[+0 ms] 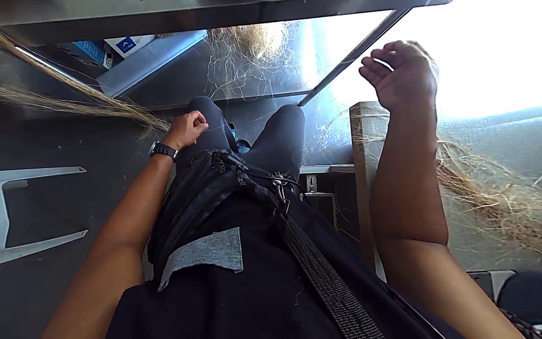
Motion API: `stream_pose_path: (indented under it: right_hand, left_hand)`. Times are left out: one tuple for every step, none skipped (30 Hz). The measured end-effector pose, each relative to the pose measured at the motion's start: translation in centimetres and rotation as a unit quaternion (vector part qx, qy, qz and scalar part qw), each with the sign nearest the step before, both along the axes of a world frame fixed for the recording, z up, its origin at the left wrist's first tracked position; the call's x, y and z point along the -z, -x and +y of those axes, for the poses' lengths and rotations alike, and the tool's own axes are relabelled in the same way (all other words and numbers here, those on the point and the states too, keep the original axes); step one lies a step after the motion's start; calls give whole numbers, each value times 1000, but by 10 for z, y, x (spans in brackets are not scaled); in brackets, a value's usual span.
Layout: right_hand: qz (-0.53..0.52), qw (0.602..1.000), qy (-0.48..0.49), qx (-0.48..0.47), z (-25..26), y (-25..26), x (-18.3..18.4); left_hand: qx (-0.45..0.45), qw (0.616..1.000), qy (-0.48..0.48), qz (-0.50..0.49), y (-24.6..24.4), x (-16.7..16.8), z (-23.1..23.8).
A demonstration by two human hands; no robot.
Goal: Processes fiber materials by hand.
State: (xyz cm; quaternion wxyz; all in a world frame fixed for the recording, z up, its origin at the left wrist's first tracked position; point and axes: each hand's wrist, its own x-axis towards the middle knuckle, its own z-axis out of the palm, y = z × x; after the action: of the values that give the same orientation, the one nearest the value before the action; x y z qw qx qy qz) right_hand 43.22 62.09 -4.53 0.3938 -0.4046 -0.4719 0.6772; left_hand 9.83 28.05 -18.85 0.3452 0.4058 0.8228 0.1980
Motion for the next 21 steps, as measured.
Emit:
stream_pose_path:
  right_hand:
    - [-16, 999, -10, -30, -3, 2, 0]
    - [-29, 998, -17, -51, -4, 3, 0]
    - [-38, 997, -21, -60, -5, 3, 1]
    - [-40, 997, -21, -60, -5, 2, 2]
    - [-39, 998, -17, -51, -4, 1, 2]
    - [-32, 999, -8, -34, -1, -2, 3]
    - [-21, 1000, 6, -10, 3, -5, 3]
    - [-8, 1000, 22, 20, 8, -10, 3]
    - [6, 998, 37, 57, 12, -14, 4]
    - [13, 994, 45, 99, 16, -18, 3]
    - [15, 989, 45, 139, 19, -21, 3]
    - [6, 985, 37, 169, 22, -24, 4]
    - [-16, 983, 23, 183, 24, -27, 6]
    - [-50, 983, 4, 178, 26, -29, 8]
    - [-98, 983, -18, 151, 24, -30, 10]
    - [-151, 981, -39, 111, 21, -27, 10]
    - [-206, 974, -63, 72, 16, -21, 11]
    - [-260, 960, -94, 36, 9, -12, 12]
    - [-309, 942, -132, 3, 0, -2, 13]
    - [-350, 919, -177, -31, -11, 8, 12]
    - [-372, 900, -217, -70, -26, 20, 10]
  left_hand:
    - [24, 998, 17, 52, -1, 5, 0]
    - [44, 994, 38, 91, -2, 12, 1]
    - [58, 989, 59, 123, -4, 20, 2]
    - [65, 984, 71, 147, -6, 24, 4]
    - [71, 981, 75, 162, -8, 26, 6]
    - [75, 981, 76, 165, -8, 26, 8]
    - [78, 982, 78, 153, -7, 24, 10]
    - [74, 986, 73, 128, -5, 21, 9]
    - [61, 992, 62, 91, -2, 16, 7]
    - [37, 997, 44, 47, 2, 11, 5]
    - [3, 1000, 22, -2, 5, 6, 1]
    - [-35, 997, -6, -64, 6, 0, -4]
    - [-70, 987, -41, -136, 7, -7, -8]
    - [-95, 971, -76, -203, 7, -15, -12]
    - [-104, 955, -107, -256, 7, -25, -15]
    - [-98, 942, -135, -291, 7, -38, -17]
    - [-84, 933, -158, -312, 6, -51, -18]
    - [-67, 929, -178, -318, 4, -65, -17]
    - [-46, 927, -192, -318, 1, -79, -15]
    - [-23, 928, -203, -311, -3, -94, -11]
    - [0, 930, -212, -299, -7, -109, -7]
